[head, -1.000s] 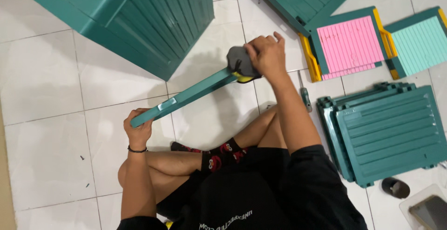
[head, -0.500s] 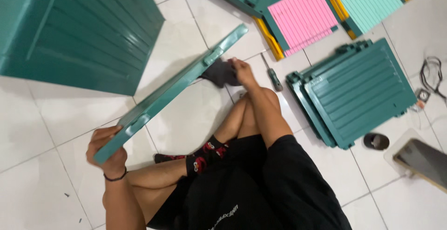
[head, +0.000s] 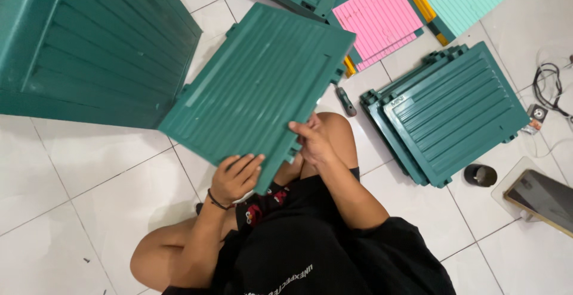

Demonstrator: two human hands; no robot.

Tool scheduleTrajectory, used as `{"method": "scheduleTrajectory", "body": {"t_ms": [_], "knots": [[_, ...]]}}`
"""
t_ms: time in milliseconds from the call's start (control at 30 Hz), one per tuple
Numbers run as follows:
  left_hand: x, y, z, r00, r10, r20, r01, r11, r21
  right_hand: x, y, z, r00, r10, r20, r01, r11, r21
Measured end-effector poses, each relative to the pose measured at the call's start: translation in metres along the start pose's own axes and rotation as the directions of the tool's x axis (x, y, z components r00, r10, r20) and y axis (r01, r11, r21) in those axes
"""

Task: The person wipes a teal plastic panel with a cloth, then uses a screwdriver to pry and separate it from a larger teal plastic structure. They continue wiping the panel and the main structure, then use the screwdriver to pry and align the panel back onto the structure, completing the assembly.

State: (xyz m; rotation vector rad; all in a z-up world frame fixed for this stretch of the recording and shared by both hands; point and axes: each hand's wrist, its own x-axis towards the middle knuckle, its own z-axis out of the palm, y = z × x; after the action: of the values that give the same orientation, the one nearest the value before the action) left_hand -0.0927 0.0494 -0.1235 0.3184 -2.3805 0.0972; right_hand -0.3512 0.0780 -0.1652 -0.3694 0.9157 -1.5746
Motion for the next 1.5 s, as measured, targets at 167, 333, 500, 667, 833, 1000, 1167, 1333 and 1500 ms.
{"method": "scheduleTrajectory", "body": {"t_ms": [167,333,500,667,833,1000,1167,1333,1500], "knots": [[-0.006,0.005,0.002,0.966,-0.241,0.089,0.244,0.970,-0.022,0.001,-0.039,-0.087,0.931,-0.103,-0.350,0.017,0.970,-0.241],[-0.037,-0.014,-0.018,0.807,-0.587,0.061,0.590,0.807,-0.035,-0.049,-0.127,-0.189,0.730,-0.280,-0.623,0.087,0.943,-0.322],[-0.061,-0.028,-0.042,0.626,-0.776,0.079,0.778,0.614,-0.135,-0.117,-0.182,-0.296,0.616,-0.428,-0.662,0.299,0.904,-0.305],[-0.060,-0.033,-0.045,0.571,-0.819,0.054,0.809,0.550,-0.206,-0.149,-0.191,-0.360,0.602,-0.500,-0.623,0.436,0.859,-0.268],[-0.046,-0.033,-0.047,0.616,-0.784,0.079,0.781,0.595,-0.189,-0.149,-0.191,-0.379,0.575,-0.277,-0.770,0.338,0.937,-0.085],[-0.043,-0.032,-0.057,0.631,-0.775,0.032,0.770,0.622,-0.141,-0.140,-0.187,-0.380,0.379,-0.481,-0.791,0.049,0.864,-0.502],[-0.060,-0.048,-0.075,0.585,-0.807,-0.084,0.805,0.590,-0.064,-0.132,-0.181,-0.374,0.206,-0.575,-0.791,-0.442,0.667,-0.600],[-0.075,-0.074,-0.109,0.607,-0.748,-0.269,0.772,0.635,-0.024,-0.110,-0.189,-0.368,0.114,-0.683,-0.722,-0.805,0.363,-0.470],[-0.078,-0.103,-0.142,0.642,-0.631,-0.435,0.732,0.673,0.106,-0.074,-0.186,-0.346,0.186,-0.819,-0.543,-0.598,0.344,-0.724]]}}
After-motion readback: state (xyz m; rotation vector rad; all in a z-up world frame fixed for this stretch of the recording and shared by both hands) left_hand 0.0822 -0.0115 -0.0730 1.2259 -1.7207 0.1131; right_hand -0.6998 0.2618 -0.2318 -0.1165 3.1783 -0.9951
